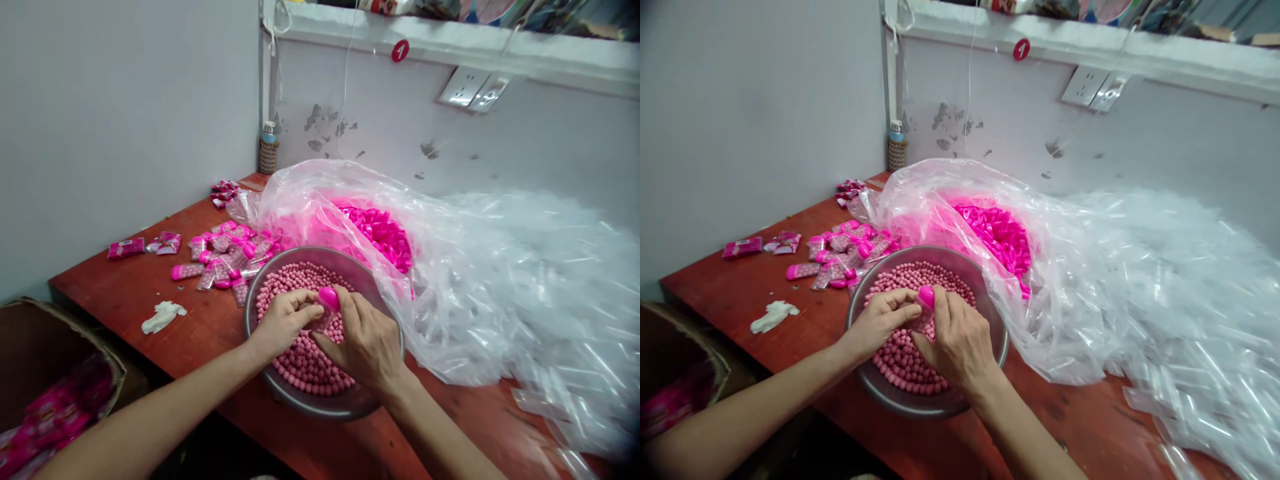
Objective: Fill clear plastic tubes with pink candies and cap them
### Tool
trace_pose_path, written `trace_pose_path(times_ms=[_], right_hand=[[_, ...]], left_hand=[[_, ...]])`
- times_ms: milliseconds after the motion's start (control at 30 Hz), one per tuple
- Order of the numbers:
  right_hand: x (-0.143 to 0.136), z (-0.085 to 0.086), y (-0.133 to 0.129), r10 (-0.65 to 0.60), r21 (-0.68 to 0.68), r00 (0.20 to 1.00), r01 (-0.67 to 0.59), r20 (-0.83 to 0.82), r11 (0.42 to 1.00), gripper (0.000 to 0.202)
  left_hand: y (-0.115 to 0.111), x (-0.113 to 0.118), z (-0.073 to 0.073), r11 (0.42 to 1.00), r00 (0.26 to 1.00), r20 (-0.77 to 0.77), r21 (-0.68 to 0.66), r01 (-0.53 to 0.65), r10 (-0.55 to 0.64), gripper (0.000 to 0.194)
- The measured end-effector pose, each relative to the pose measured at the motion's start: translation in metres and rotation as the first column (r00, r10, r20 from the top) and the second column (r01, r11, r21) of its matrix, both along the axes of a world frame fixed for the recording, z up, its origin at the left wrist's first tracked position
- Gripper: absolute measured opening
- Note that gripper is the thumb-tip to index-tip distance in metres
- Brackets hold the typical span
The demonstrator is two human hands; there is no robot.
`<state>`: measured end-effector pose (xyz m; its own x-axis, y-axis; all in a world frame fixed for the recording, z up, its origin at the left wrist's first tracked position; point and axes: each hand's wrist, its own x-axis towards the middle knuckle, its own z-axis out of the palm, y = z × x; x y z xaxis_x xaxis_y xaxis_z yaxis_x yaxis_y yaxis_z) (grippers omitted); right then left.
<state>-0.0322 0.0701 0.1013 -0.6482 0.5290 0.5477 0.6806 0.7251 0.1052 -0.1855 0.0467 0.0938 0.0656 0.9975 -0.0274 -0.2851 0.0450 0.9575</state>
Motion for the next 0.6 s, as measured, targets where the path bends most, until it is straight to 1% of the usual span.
trace_pose_path(times_ms=[100,267,367,467,600], right_hand=[[-0.001,-0.002,0.003,0.003,0.017,1.0,-0.003,-0.001,1.0,0.056],[0.003,0.003,0.012,0.032,-0.081,0.997,-0.026,0.072,0.996,0.065],[0.001,0.008,0.016,0.037,-0.108,0.993,-0.025,0.109,0.994,0.069],[-0.004,0.01,0.018,0.027,-0.122,0.992,-0.012,0.12,0.992,0.069],[-0.012,0.008,0.016,-0.01,-0.119,0.99,0.027,0.143,0.992,0.064]], left_hand=[[-0.001,-0.001,0.001,1.0,1.0,0.015,-0.018,-0.006,0.006,0.014],[0.002,0.001,0.0,0.999,0.999,0.025,0.008,-0.048,0.048,0.015],[0.004,0.001,-0.001,0.997,0.996,0.048,0.0,-0.075,0.075,0.014],[0.005,-0.001,-0.002,0.995,0.992,0.074,-0.002,-0.1,0.1,0.013],[0.004,-0.002,-0.005,0.991,0.99,0.052,0.022,-0.13,0.129,0.012]])
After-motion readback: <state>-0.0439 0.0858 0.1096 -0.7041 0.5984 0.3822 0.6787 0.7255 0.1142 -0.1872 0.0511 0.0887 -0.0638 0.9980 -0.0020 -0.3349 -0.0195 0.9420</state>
